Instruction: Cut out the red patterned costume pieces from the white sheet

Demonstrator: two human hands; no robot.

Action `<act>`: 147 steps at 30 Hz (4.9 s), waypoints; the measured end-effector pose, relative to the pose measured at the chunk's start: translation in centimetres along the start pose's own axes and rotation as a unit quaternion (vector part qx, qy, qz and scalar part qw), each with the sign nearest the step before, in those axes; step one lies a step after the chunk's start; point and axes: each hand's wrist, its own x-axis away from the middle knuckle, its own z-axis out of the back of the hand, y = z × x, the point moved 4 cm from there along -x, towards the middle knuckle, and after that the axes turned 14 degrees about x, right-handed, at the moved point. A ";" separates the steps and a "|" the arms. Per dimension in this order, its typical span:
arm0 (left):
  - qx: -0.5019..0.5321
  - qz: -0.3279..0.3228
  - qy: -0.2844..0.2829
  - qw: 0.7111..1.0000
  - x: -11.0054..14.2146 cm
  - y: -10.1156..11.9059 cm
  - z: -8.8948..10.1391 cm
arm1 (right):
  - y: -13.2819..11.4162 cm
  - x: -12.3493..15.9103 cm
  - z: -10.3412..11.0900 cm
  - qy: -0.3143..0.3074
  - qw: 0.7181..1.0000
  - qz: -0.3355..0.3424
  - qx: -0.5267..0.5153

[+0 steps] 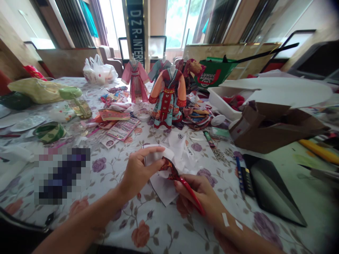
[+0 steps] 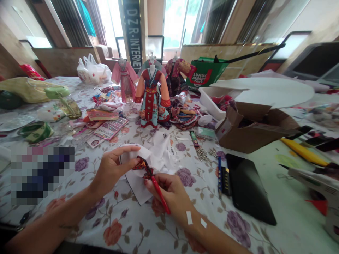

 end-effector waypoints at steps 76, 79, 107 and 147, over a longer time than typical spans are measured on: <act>0.080 0.056 -0.026 0.995 0.2 -0.3 -0.3 | -0.2 0.1 -0.1 0.008 1.000 0.013 0.022; 0.074 0.053 -0.026 0.995 0.2 -0.3 -0.3 | -0.2 0.2 -0.1 0.012 1.000 0.012 0.024; 0.016 0.016 -0.015 1.000 0.2 -0.3 -0.1 | -0.1 0.2 -0.2 0.011 1.000 0.004 0.009; 0.004 0.014 -0.015 1.000 0.3 -0.3 -0.3 | -0.3 0.3 -0.4 0.025 1.000 -0.010 0.015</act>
